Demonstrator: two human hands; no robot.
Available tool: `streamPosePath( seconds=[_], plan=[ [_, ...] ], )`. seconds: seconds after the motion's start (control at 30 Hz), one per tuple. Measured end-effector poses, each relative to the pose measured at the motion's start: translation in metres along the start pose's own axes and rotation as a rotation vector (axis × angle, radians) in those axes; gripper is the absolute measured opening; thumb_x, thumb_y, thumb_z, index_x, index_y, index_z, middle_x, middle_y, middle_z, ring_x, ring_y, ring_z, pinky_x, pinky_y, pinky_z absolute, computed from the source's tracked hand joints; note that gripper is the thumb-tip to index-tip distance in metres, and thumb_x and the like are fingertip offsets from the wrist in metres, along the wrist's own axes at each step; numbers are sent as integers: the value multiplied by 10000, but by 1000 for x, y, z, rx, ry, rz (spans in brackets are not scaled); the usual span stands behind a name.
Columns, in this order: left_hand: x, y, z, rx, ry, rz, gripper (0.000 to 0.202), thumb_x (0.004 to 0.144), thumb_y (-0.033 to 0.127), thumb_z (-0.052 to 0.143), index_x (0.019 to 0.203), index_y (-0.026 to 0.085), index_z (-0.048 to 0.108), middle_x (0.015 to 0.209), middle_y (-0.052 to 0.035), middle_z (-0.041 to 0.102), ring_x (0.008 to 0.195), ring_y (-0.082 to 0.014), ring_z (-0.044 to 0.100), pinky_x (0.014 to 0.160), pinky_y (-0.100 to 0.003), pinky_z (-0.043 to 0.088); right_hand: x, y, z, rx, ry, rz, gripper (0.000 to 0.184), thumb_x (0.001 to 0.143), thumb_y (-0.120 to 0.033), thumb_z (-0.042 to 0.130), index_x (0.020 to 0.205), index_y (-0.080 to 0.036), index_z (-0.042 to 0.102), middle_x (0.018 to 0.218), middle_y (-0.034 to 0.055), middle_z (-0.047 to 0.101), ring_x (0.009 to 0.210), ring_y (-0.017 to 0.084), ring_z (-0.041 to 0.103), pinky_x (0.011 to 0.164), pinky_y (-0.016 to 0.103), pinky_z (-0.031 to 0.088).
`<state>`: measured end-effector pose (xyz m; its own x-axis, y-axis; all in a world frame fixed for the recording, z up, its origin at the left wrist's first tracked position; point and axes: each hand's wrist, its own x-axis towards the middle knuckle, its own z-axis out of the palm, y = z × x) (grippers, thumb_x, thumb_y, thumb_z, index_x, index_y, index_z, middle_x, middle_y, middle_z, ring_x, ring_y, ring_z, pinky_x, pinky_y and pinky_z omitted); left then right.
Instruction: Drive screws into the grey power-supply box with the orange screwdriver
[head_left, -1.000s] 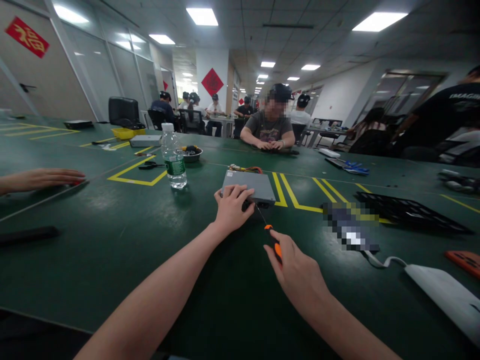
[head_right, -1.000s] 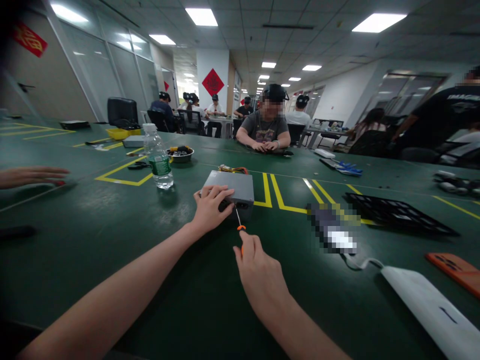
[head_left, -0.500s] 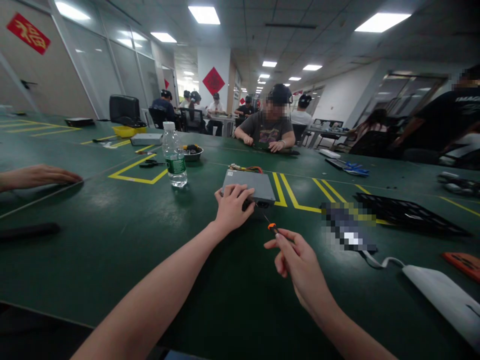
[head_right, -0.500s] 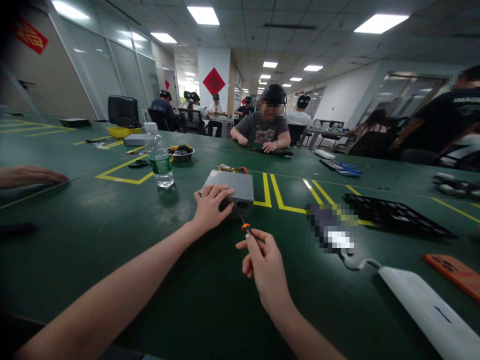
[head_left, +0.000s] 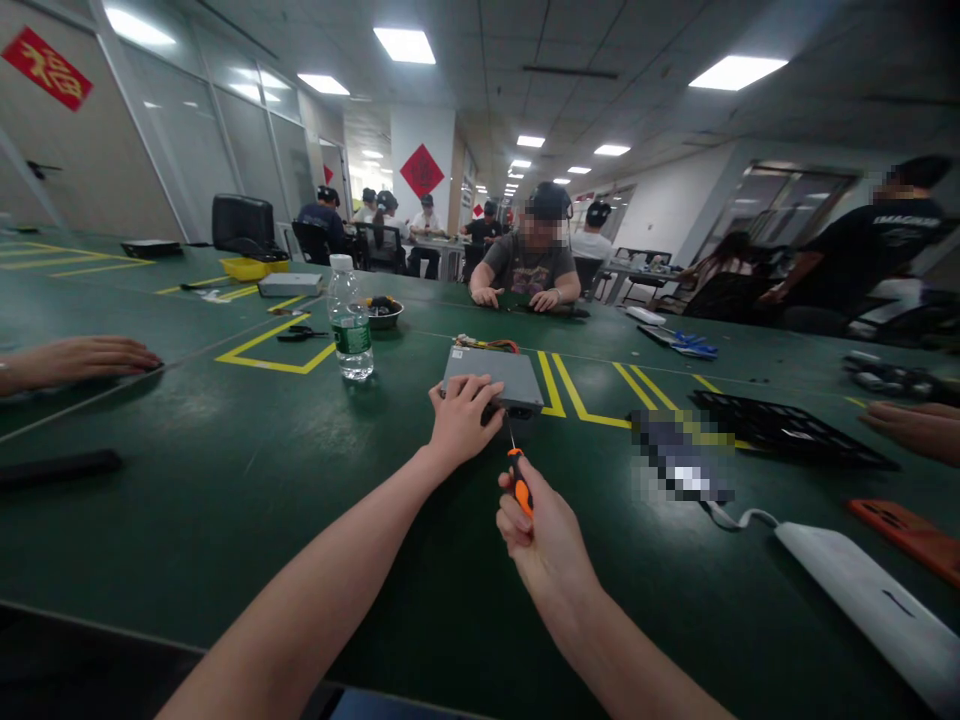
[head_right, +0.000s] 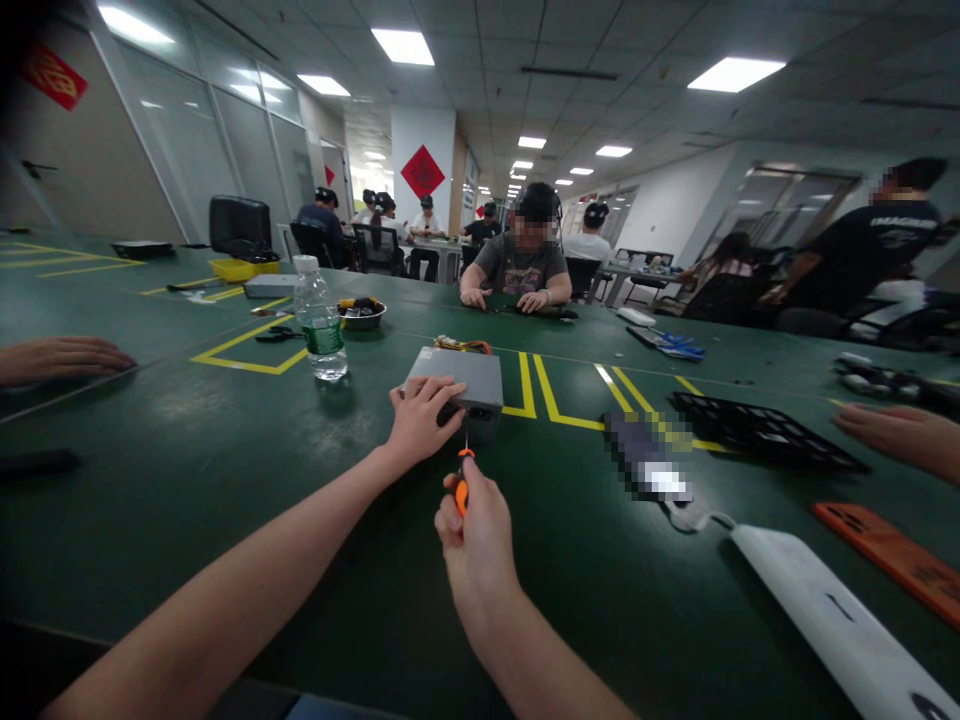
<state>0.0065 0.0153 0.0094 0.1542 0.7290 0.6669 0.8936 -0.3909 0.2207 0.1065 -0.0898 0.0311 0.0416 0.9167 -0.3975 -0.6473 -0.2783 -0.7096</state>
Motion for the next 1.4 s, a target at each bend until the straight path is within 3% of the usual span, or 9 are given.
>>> streamPosePath(
  seconds=[0.1, 0.23, 0.43, 0.6, 0.87, 1.07, 1.27, 1.4],
  plan=[
    [0, 0, -1, -8, -1, 1, 342, 806, 349, 519, 1146, 308, 529, 1224, -40, 530, 1123, -270, 390, 852, -462, 290, 3, 6, 4, -61, 22, -26, 133, 787, -187, 590, 715, -164, 480, 549, -61, 465, 372, 22, 377, 286, 101, 231],
    [0, -1, -1, -16, 9, -1, 344, 802, 341, 528, 1145, 308, 525, 1219, -34, 531, 1128, -267, 390, 863, -465, 284, 6, 7, 4, -65, 10, 13, 95, 828, -222, 543, 767, -156, 509, 620, -30, 516, 431, 42, 459, 280, 101, 260],
    [-1, -1, -1, -16, 12, 5, 331, 808, 356, 518, 1136, 309, 521, 1217, -21, 538, 1124, -253, 399, 877, -461, 273, 4, -10, 3, -25, -33, 145, 203, 898, -201, 388, 765, -117, 517, 564, -42, 453, 344, 12, 350, 256, 102, 208],
    [-1, -2, -1, -18, 22, 12, 332, 806, 349, 523, 1135, 307, 517, 1224, -13, 536, 1129, -249, 397, 869, -459, 270, 6, -10, 2, -30, 18, 164, 184, 861, -208, 483, 688, -150, 461, 534, -50, 447, 300, -1, 291, 240, 94, 176],
    [-1, -1, 1, -13, 18, 0, 323, 805, 348, 521, 1124, 300, 529, 1228, -27, 535, 1133, -259, 390, 872, -459, 268, 8, -14, -1, 46, 9, 164, 184, 897, -221, 433, 742, -141, 491, 622, -13, 497, 383, 12, 412, 273, 71, 264],
    [-1, -1, 1, -9, 14, -1, 335, 807, 355, 518, 1138, 302, 524, 1231, -26, 532, 1134, -257, 385, 863, -452, 274, 9, -16, -1, 95, -29, 207, 232, 916, -218, 359, 741, -139, 489, 595, -21, 474, 352, 9, 375, 274, 74, 267],
    [-1, 0, 2, 2, 23, 0, 322, 813, 356, 506, 1132, 308, 527, 1231, -24, 535, 1127, -256, 392, 862, -453, 275, 12, -13, -5, 93, -25, 186, 192, 869, -209, 473, 692, -135, 484, 542, -45, 452, 306, -6, 300, 246, 81, 211],
    [-1, 1, 1, 14, 12, -6, 324, 811, 359, 509, 1129, 305, 534, 1232, -32, 533, 1131, -263, 389, 863, -449, 280, 15, -11, -8, 116, -10, 139, 191, 886, -206, 461, 715, -131, 501, 581, -30, 488, 345, -7, 361, 275, 64, 250]
  ],
)
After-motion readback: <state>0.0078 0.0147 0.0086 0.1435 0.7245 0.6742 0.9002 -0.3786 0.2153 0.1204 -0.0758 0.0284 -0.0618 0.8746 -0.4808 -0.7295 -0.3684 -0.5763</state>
